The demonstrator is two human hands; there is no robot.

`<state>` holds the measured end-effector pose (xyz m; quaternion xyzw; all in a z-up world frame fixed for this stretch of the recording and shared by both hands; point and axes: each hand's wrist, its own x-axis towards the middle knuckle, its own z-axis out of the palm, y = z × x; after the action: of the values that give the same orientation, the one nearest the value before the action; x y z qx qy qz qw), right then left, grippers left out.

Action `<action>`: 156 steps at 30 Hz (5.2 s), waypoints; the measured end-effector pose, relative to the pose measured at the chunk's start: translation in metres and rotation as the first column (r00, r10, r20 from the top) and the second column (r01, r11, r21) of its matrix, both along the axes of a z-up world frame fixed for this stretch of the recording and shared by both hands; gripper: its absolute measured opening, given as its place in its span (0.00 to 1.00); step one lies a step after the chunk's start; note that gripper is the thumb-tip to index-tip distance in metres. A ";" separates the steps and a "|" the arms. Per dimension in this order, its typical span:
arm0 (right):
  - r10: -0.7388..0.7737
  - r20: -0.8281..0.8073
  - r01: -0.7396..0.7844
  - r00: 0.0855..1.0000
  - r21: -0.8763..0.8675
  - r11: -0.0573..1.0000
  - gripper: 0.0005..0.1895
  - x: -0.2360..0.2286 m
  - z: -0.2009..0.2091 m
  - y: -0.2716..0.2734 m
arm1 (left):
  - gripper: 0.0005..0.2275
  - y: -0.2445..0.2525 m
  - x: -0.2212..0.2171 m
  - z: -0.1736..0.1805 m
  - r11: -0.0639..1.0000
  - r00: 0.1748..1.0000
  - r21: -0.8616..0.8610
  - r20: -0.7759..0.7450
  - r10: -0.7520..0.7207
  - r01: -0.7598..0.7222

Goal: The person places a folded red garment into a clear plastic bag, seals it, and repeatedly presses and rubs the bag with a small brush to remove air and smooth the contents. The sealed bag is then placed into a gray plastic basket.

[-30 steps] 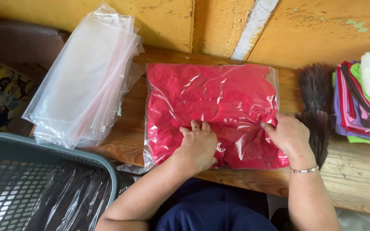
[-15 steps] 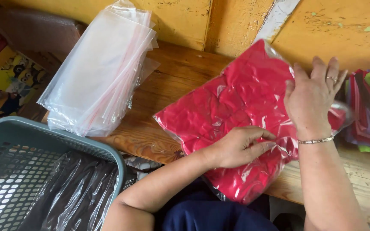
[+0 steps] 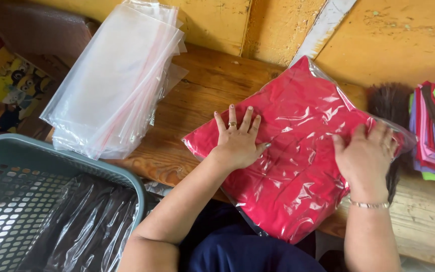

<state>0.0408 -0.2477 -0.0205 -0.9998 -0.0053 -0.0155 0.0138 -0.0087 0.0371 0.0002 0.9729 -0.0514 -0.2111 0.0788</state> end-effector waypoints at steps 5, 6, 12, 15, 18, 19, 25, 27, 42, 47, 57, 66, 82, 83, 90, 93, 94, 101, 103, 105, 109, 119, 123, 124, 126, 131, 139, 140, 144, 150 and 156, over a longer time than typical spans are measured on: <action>-0.204 -0.113 0.198 0.972 -0.064 0.978 0.33 -0.068 0.029 -0.012 | 0.36 0.007 0.024 -0.017 0.992 0.953 -0.116 0.290 0.082 -0.050; -0.294 -0.265 0.266 0.918 -0.136 0.954 0.35 -0.080 0.036 -0.011 | 0.34 0.007 0.031 -0.016 0.991 0.939 -0.122 0.331 0.094 -0.056; 0.096 0.157 -0.111 0.983 0.091 0.990 0.40 -0.101 -0.015 -0.004 | 0.36 -0.031 0.032 -0.002 0.986 0.955 -0.108 0.280 -0.095 0.130; 0.077 -0.071 -0.074 0.994 0.043 0.996 0.47 -0.099 -0.040 0.011 | 0.38 -0.044 0.030 -0.011 0.985 0.981 -0.075 0.123 -0.147 0.157; 0.165 0.016 -0.166 0.986 0.081 0.983 0.47 -0.095 -0.052 0.004 | 0.37 -0.044 0.031 -0.027 0.992 0.978 -0.069 0.190 -0.091 0.105; 0.158 0.007 -0.158 0.987 0.081 0.984 0.47 -0.091 -0.043 0.005 | 0.37 -0.045 0.027 -0.022 0.991 0.978 -0.072 0.182 -0.098 0.112; 0.002 -0.215 0.051 0.977 0.240 0.969 0.46 -0.074 -0.001 0.020 | 0.39 -0.040 0.020 -0.016 1.000 0.995 -0.003 0.097 0.025 -0.025; -0.026 -0.183 0.059 0.983 0.175 0.983 0.41 -0.088 0.012 0.042 | 0.39 -0.035 0.024 -0.013 0.999 1.000 -0.048 0.012 0.019 -0.018; -0.266 0.167 0.287 0.949 -0.119 0.950 0.25 -0.008 -0.088 -0.102 | 0.33 -0.024 0.033 -0.030 0.974 0.934 -0.216 0.357 0.014 0.068; -0.136 0.421 -0.001 0.897 0.309 0.951 0.25 -0.046 -0.028 -0.058 | 0.36 -0.031 -0.016 0.016 0.956 0.925 -0.210 0.362 -0.118 0.205; 0.273 0.042 -0.274 0.961 0.030 0.961 0.30 -0.148 -0.045 0.053 | 0.60 -0.018 -0.056 -0.059 0.993 0.910 -0.112 0.408 0.081 -0.038; -0.291 -0.023 0.291 0.957 0.135 0.947 0.27 -0.063 -0.020 -0.041 | 0.66 -0.018 -0.045 -0.070 0.999 0.869 -0.016 0.494 0.032 -0.027; -0.130 0.393 -0.003 0.910 0.320 0.947 0.14 -0.023 -0.041 -0.074 | 0.70 -0.015 -0.033 -0.061 0.999 0.919 0.041 0.394 -0.036 0.022; -0.107 0.341 -0.049 0.934 0.419 0.906 0.14 -0.022 -0.021 -0.056 | 0.70 -0.015 -0.034 -0.055 0.998 0.941 0.025 0.333 -0.055 0.049; -0.094 -0.118 0.121 0.989 0.248 0.961 0.33 -0.002 0.005 0.000 | 0.70 -0.014 -0.047 -0.042 0.951 0.940 -0.134 0.241 -0.242 0.279; -0.170 -0.079 0.186 0.982 0.283 0.941 0.20 -0.014 -0.014 -0.027 | 0.66 -0.001 -0.041 -0.032 0.915 0.939 -0.233 0.186 -0.291 0.330; -0.170 -0.078 0.186 0.982 0.282 0.941 0.20 -0.015 -0.020 -0.035 | 0.66 -0.001 -0.035 -0.032 0.915 0.939 -0.233 0.186 -0.290 0.329; -0.194 0.507 0.027 0.840 0.317 0.948 0.16 -0.016 -0.011 -0.048 | 0.45 -0.013 0.008 -0.032 0.956 0.719 -0.024 0.665 -0.203 0.292; -0.211 0.500 0.021 0.840 0.358 0.934 0.21 -0.028 0.006 -0.028 | 0.40 -0.016 0.016 -0.036 0.957 0.693 -0.074 0.706 -0.148 0.280; -0.076 0.486 -0.079 0.871 0.290 0.954 0.22 -0.049 0.016 -0.003 | 0.28 -0.020 0.016 -0.039 0.932 0.750 -0.226 0.658 -0.068 0.283; 0.052 0.369 -0.139 0.928 0.214 0.967 0.21 -0.109 -0.027 0.046 | 0.31 -0.027 0.016 -0.046 0.864 0.706 -0.471 0.673 0.220 0.179; -0.291 0.225 0.270 0.930 0.121 0.955 0.14 -0.073 -0.072 -0.067 | 0.43 -0.031 0.016 -0.069 0.943 0.867 -0.315 0.494 0.065 0.109; -0.072 0.225 0.035 0.972 0.164 0.986 0.15 -0.104 -0.045 0.017 | 0.45 -0.027 0.015 -0.075 0.832 0.779 -0.530 0.587 0.221 0.164; -0.066 0.231 0.028 0.971 0.162 0.986 0.15 -0.114 -0.051 0.034 | 0.45 -0.025 0.018 -0.075 0.832 0.774 -0.530 0.591 0.226 0.162; 0.255 0.149 -0.278 0.955 0.157 0.948 0.18 -0.144 -0.066 0.068 | 0.43 -0.022 0.016 -0.079 0.757 0.705 -0.617 0.635 0.316 0.217; 0.036 0.156 -0.050 0.987 0.088 0.995 0.16 -0.108 -0.056 0.004 | 0.43 -0.023 0.014 -0.083 0.810 0.703 -0.547 0.661 0.262 0.212; -0.120 0.250 0.125 0.961 -0.004 0.992 0.11 -0.084 -0.052 -0.007 | 0.45 -0.030 0.014 -0.076 0.896 0.770 -0.403 0.626 0.123 0.184; 0.016 0.216 -0.022 0.976 0.024 0.999 0.13 -0.096 -0.044 0.020 | 0.46 -0.029 0.013 -0.074 0.895 0.774 -0.409 0.619 0.130 0.177; 0.237 0.199 -0.245 0.951 0.014 0.969 0.15 -0.098 -0.037 0.047 | 0.47 -0.026 0.007 -0.059 0.924 0.797 -0.354 0.596 0.102 0.147; -0.273 0.087 0.271 0.958 0.029 0.962 0.13 0.011 -0.052 -0.074 | 0.44 -0.032 0.006 -0.030 0.991 0.954 -0.064 0.284 -0.092 0.115; -0.227 0.202 0.165 0.953 0.284 0.945 0.14 -0.020 0.021 -0.040 | 0.42 -0.034 -0.012 -0.034 0.996 0.953 0.068 0.292 -0.078 0.061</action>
<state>0.0211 -0.2876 0.0007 -0.9758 0.0952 -0.1340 0.1444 -0.0208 0.0027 -0.0340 0.9930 -0.0905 -0.0681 0.0343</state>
